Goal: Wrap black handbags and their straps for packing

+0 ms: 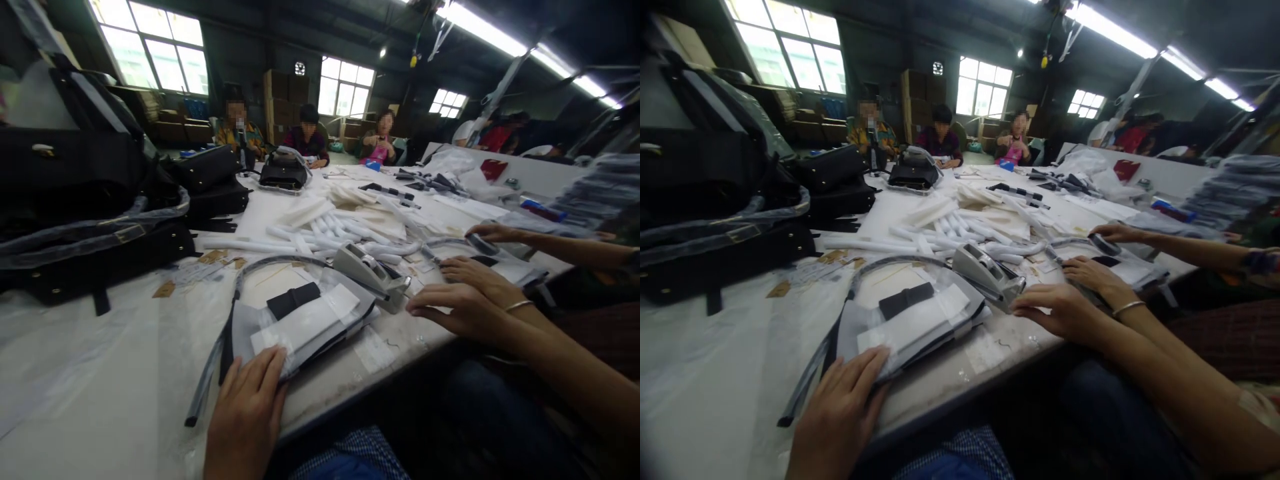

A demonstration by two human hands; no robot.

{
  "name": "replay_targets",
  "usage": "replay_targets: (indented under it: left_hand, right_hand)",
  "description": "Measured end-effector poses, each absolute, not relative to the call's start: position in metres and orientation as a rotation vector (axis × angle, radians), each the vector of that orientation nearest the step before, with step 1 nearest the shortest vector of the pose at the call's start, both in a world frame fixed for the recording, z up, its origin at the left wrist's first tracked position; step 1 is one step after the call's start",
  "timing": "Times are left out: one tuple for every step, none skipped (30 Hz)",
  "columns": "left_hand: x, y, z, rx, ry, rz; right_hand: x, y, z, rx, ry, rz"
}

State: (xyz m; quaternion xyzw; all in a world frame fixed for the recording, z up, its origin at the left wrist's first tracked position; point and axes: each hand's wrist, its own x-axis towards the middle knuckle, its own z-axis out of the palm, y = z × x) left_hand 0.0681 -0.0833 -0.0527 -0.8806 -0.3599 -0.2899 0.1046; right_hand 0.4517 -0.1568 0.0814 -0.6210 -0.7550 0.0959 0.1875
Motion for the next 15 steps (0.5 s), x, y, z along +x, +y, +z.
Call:
replay_targets:
  left_hand:
    - [0.069,-0.086,-0.051,-2.609,-1.1,-0.861]
    - [0.07,-0.088,-0.05,-2.623,-1.138,-0.874]
    - [0.071,-0.09,-0.049,-2.636,-1.176,-0.894]
    - [0.073,-0.091,-0.048,-2.648,-1.213,-0.918]
    - [0.074,-0.092,-0.047,-2.659,-1.248,-0.941]
    - [0.075,-0.092,-0.047,-2.668,-1.273,-0.964]
    - [0.076,-0.093,-0.046,-2.677,-1.295,-0.981]
    - [0.077,-0.093,-0.046,-2.683,-1.314,-0.99]
    - [0.077,-0.093,-0.046,-2.686,-1.325,-0.994]
    - [0.078,-0.093,-0.046,-2.687,-1.329,-0.993]
    - [0.078,-0.093,-0.047,-2.686,-1.332,-0.991]
    - [0.078,-0.093,-0.048,-2.677,-1.334,-0.998]
    - [0.078,-0.093,-0.05,-2.667,-1.331,-1.009]
    - [0.078,-0.093,-0.053,-2.659,-1.324,-1.022]
    - [0.078,-0.092,-0.056,-2.649,-1.322,-1.037]
  right_hand:
    - [0.432,-0.148,0.088,-1.657,-2.211,0.341]
    - [0.413,-0.138,0.094,-1.555,-2.297,0.419]
    - [0.394,-0.127,0.098,-1.446,-2.382,0.497]
    - [0.375,-0.114,0.1,-1.332,-2.46,0.566]
    - [0.358,-0.101,0.101,-1.218,-2.532,0.624]
    - [0.342,-0.086,0.1,-1.116,-2.595,0.665]
    - [0.327,-0.071,0.098,-1.031,-2.654,0.69]
    - [0.313,-0.055,0.094,-0.966,-2.718,0.7]
    - [0.301,-0.039,0.09,-0.919,-2.785,0.695]
    - [0.291,-0.024,0.084,-0.892,-2.858,0.68]
    - [0.281,-0.008,0.078,-0.879,-2.938,0.66]
    - [0.273,0.006,0.071,-0.875,-3.022,0.637]
    - [0.264,0.018,0.064,-0.872,-3.106,0.619]
    - [0.256,0.029,0.057,-0.869,-3.19,0.606]
    - [0.249,0.037,0.052,-0.867,-3.268,0.581]
